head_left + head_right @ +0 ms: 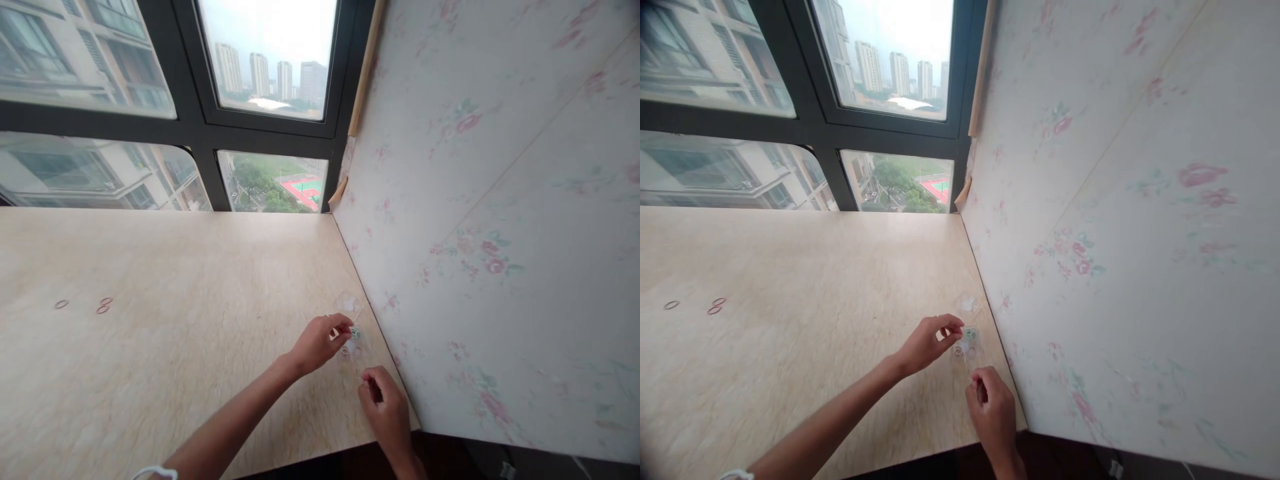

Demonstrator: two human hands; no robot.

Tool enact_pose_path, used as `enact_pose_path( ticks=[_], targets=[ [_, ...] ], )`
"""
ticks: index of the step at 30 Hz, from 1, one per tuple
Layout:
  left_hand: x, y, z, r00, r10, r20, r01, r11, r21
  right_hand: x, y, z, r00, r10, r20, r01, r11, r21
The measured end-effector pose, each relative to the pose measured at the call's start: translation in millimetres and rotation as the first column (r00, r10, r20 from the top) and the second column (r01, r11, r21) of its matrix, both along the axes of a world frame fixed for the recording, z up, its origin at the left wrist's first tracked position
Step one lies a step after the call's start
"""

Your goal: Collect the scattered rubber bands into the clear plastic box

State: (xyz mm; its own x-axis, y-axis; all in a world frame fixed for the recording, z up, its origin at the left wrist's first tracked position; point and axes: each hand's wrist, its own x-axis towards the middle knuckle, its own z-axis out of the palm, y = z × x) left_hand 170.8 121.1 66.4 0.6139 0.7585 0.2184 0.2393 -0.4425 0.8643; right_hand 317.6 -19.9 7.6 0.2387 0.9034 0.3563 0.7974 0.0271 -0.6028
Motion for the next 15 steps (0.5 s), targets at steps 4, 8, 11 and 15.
enact_pose_path(
  ticks=[4,8,11,15],
  targets=[
    [16,-6,-6.0,0.989,-0.053,-0.141,0.067,0.994,0.092,-1,0,4.8,1.000,-0.004,-0.012,0.004,1.000,-0.007],
    [18,-4,-8.8,0.984,-0.063,-0.164,0.083,0.990,0.115,-1,-1,6.5,1.000,-0.001,-0.019,0.001,1.000,-0.005],
    [10,-1,-9.8,0.992,0.006,-0.123,0.010,0.992,0.128,-1,-1,5.8,1.000,0.002,-0.009,-0.002,1.000,-0.009],
    [-15,-2,-12.1,0.991,0.101,-0.085,-0.089,0.986,0.140,-1,-1,6.3,1.000,0.004,0.004,-0.004,1.000,-0.002]
  ],
)
